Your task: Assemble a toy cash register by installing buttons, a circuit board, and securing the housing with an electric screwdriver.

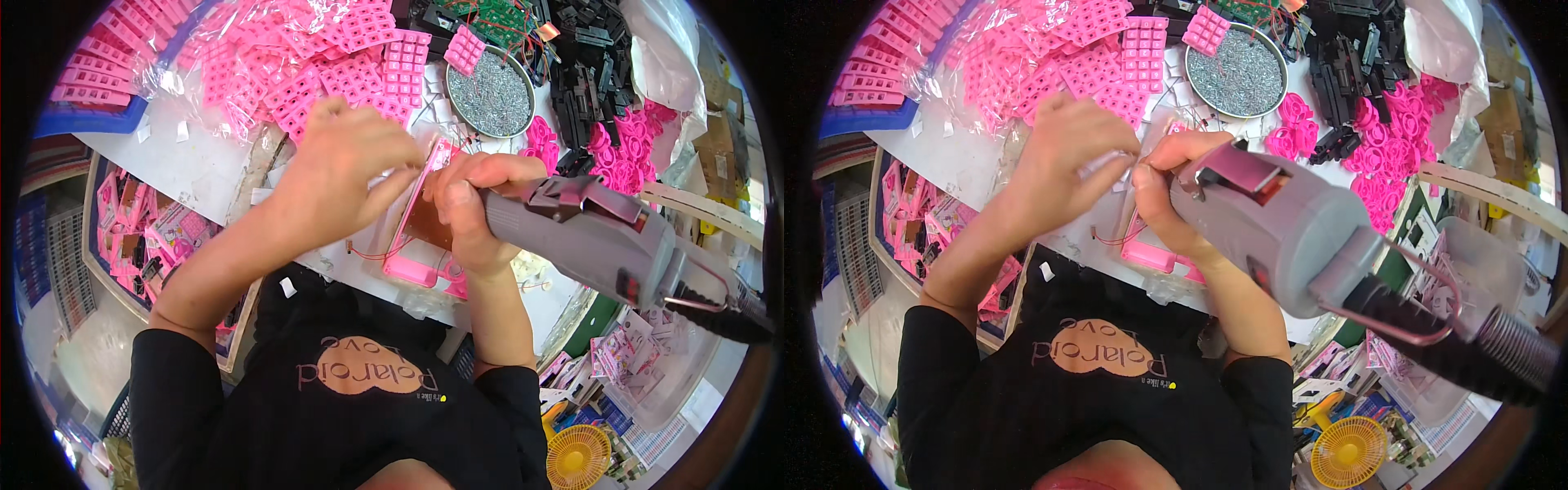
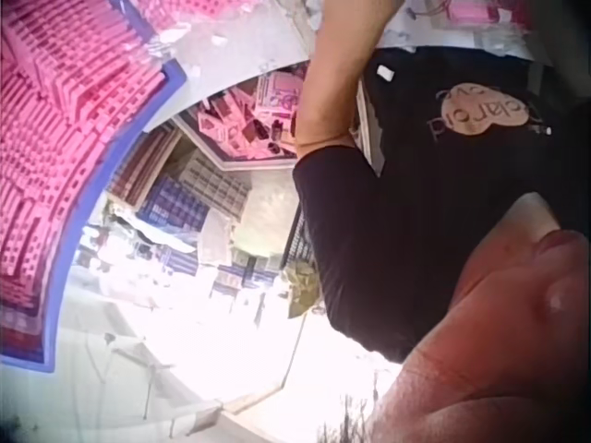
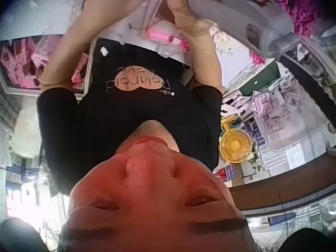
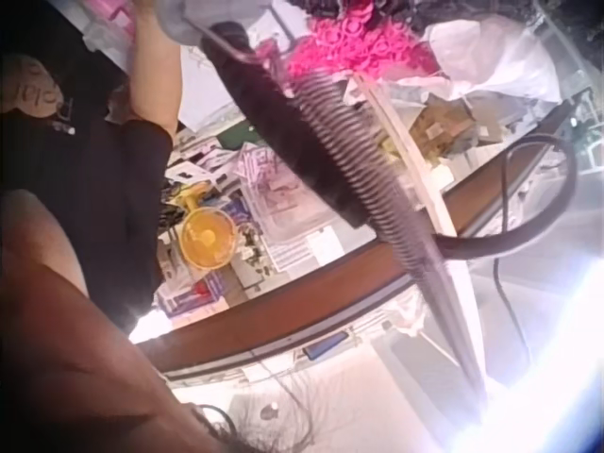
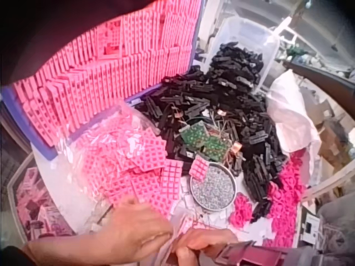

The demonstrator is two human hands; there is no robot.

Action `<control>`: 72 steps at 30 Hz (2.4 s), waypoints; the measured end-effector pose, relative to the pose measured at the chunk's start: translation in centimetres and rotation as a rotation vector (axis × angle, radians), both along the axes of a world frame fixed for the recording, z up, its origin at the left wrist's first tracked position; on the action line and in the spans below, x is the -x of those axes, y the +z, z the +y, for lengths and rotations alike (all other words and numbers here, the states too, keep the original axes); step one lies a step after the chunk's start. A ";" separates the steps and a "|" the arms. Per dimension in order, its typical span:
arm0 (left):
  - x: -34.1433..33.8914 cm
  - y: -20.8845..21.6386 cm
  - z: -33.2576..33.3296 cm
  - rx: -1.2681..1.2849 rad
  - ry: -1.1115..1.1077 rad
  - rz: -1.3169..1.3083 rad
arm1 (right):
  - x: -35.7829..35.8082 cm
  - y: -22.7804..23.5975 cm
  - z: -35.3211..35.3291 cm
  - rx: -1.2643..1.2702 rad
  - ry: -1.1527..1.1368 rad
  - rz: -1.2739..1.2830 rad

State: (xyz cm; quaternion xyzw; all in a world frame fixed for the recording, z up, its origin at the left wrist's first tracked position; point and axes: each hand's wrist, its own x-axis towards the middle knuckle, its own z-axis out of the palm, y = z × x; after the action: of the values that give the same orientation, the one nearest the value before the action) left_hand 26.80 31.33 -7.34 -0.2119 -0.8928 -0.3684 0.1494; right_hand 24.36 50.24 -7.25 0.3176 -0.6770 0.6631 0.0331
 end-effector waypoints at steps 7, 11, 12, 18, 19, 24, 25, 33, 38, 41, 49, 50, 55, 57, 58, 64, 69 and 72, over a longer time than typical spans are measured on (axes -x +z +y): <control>-2.7 -2.1 2.1 -0.032 -0.010 -0.064 | -0.1 3.3 0.1 0.354 0.154 -0.075; -3.0 -2.1 2.8 -0.107 -0.036 -0.036 | -1.4 4.1 1.2 0.402 0.241 -0.146; -3.1 -2.1 3.0 -0.119 -0.047 -0.034 | -1.6 4.5 1.4 0.367 0.237 -0.141; -3.8 -1.7 4.0 -0.028 -0.061 -0.033 | -3.0 3.7 2.2 0.356 0.190 -0.175; -3.9 -1.4 4.0 -0.016 -0.062 -0.042 | -3.3 3.1 2.3 0.349 0.175 -0.179; -5.0 -1.3 2.9 -0.005 -0.076 -0.056 | -4.5 1.7 2.3 0.287 0.089 -0.240; -5.2 -1.3 2.8 -0.002 -0.064 -0.054 | -4.6 1.4 2.3 0.260 0.084 -0.238; -7.8 -1.2 4.6 0.012 -0.274 -0.019 | -4.2 0.1 2.7 0.086 0.152 -0.143; -7.6 -2.7 6.6 0.188 -0.304 0.115 | -3.3 1.3 3.4 0.241 0.089 -0.214; -7.2 -2.7 6.5 0.131 -0.319 -0.003 | -2.0 2.9 4.6 0.214 0.078 -0.177; -6.1 -1.5 5.0 -0.089 -0.117 -0.294 | -6.4 0.8 7.4 -0.678 -0.102 0.096; -5.8 -1.1 4.8 -0.106 -0.118 -0.345 | -6.7 0.3 7.2 -0.663 -0.118 0.061; -5.0 0.0 3.1 -0.396 -0.177 -0.861 | -6.2 -0.1 6.3 -0.622 -0.133 -0.040; -4.9 -0.6 2.9 -0.439 -0.202 -0.861 | -5.8 0.4 6.1 -0.646 -0.101 -0.059; -4.8 -0.6 2.9 -0.421 -0.215 -0.849 | -5.7 0.7 6.0 -0.669 -0.094 -0.072; -4.4 -0.4 3.0 -0.290 -0.257 -0.685 | -5.5 1.0 5.9 -0.716 -0.075 -0.106; -4.8 -0.3 3.7 -0.094 -0.200 -0.494 | -5.4 0.9 5.9 -0.738 -0.056 -0.105; -5.2 -0.9 4.5 0.013 -0.155 -0.314 | -5.4 1.0 5.8 -0.729 -0.065 -0.077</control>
State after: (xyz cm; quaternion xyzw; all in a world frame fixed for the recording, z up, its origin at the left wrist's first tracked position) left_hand 32.01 35.79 -8.29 -0.2209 -0.8884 -0.4018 -0.0224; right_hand 29.77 56.03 -6.30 0.2615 -0.8793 0.3885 -0.0865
